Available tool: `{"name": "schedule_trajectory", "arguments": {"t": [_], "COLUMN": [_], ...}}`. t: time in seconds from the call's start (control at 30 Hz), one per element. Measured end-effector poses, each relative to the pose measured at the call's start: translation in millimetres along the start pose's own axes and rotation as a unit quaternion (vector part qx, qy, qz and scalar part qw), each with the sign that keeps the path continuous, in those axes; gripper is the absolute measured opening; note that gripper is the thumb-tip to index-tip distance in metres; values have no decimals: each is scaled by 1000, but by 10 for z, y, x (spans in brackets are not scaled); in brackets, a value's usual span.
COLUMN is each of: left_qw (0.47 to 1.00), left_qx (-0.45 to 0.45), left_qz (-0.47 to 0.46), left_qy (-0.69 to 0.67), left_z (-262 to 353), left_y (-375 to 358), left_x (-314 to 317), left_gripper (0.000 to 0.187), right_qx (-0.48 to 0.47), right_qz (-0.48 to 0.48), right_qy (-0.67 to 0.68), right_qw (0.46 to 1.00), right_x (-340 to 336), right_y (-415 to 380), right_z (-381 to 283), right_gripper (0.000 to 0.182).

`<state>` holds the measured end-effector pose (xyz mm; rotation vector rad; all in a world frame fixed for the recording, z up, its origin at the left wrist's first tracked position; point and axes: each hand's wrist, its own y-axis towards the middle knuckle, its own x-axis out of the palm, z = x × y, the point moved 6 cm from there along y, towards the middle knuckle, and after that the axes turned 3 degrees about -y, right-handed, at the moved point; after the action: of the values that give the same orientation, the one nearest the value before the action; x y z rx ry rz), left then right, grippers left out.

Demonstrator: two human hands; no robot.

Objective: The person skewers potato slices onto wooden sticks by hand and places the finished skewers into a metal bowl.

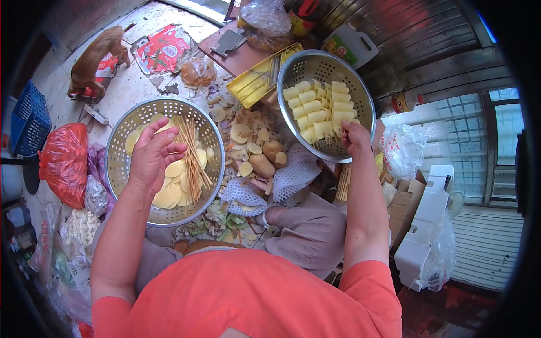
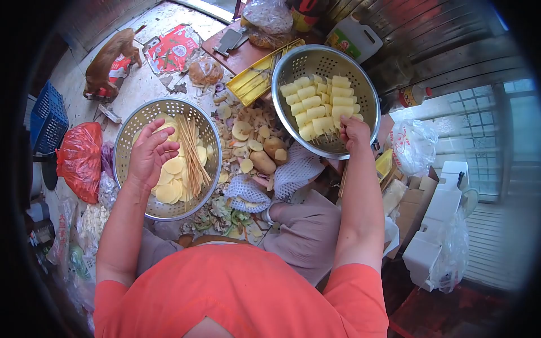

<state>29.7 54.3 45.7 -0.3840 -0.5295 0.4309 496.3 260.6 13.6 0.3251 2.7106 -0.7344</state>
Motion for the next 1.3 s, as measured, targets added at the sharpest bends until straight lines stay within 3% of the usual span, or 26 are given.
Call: {"name": "schedule_trajectory", "arguments": {"t": [0.2, 0.27, 0.33, 0.4, 0.43, 0.5, 0.57, 0.63, 0.7, 0.73, 0.77, 0.8, 0.87, 0.9, 1.03, 1.1, 1.27, 1.3], "left_qw": [999, 999, 1000, 1000, 1000, 998, 992, 981, 870, 869, 853, 832, 780, 746, 729, 659, 649, 653], "left_qx": [-22, -27, -16, 1, 20, 50, 86, 120, 201, 198, 141, 86, 57, 56, 39, 26, 53, 93], "left_qz": [7, 8, 4, 16, 13, 24, 51, 70, 80, 89, 75, 59, 53, 41, 66, 29, 26, 36], "left_qy": [24, 24, 17, 12, 5, 16, 78, 139, 444, 445, 497, 545, 620, 663, 681, 751, 758, 751], "left_z": [-31, -5, 64, 134, 179, 282, 370, 436, 393, 338, 217, 99, -111, -206, -427, -524, -648, -639], "left_y": [-40, -49, -57, -28, -22, 4, 8, 77, 170, 163, 189, 223, 225, 228, 249, 240, 307, 324], "left_x": [-51, -60, -84, -171, -230, -351, -463, -675, -862, -958, -1011, -1043, -1075, -1065, -996, -922, -881, -871], "left_gripper": [48, 48, 47, 47, 47, 46, 45, 43, 34, 34, 31, 28, 31, 33, 34, 39, 31, 26], "right_qx": [67, 54, -13, -270, -274, -299, -309, -285, -353, -357, -360, -363, -320, -322, -263, -235, -252, -269], "right_qz": [26, 98, 96, 257, 231, 159, -86, -272, -341, -330, -317, -320, -295, -297, -269, -249, -269, -280], "right_qy": [-180, -236, -423, -464, -448, -405, -321, -294, -374, -427, -478, -477, -602, -602, -633, -619, -606, -598], "right_qw": [981, 965, 901, 804, 819, 849, 891, 871, 787, 762, 736, 734, 670, 668, 676, 707, 705, 701], "right_x": [-142, -216, -269, -240, -87, 392, 1128, 1809, 2348, 2548, 2729, 2897, 3140, 3217, 3298, 3283, 3160, 3133], "right_y": [356, 402, 500, 201, -20, -490, -1072, -1724, -2187, -2286, -2337, -2348, -2281, -2311, -2298, -2262, -2139, -2137], "right_z": [171, 155, 45, -228, -345, -538, -535, -383, -198, -102, -13, 53, 274, 311, 400, 398, 386, 339], "right_gripper": [19, 19, 20, 36, 44, 36, 28, 21, 18, 21, 23, 23, 25, 25, 23, 23, 23, 23]}}
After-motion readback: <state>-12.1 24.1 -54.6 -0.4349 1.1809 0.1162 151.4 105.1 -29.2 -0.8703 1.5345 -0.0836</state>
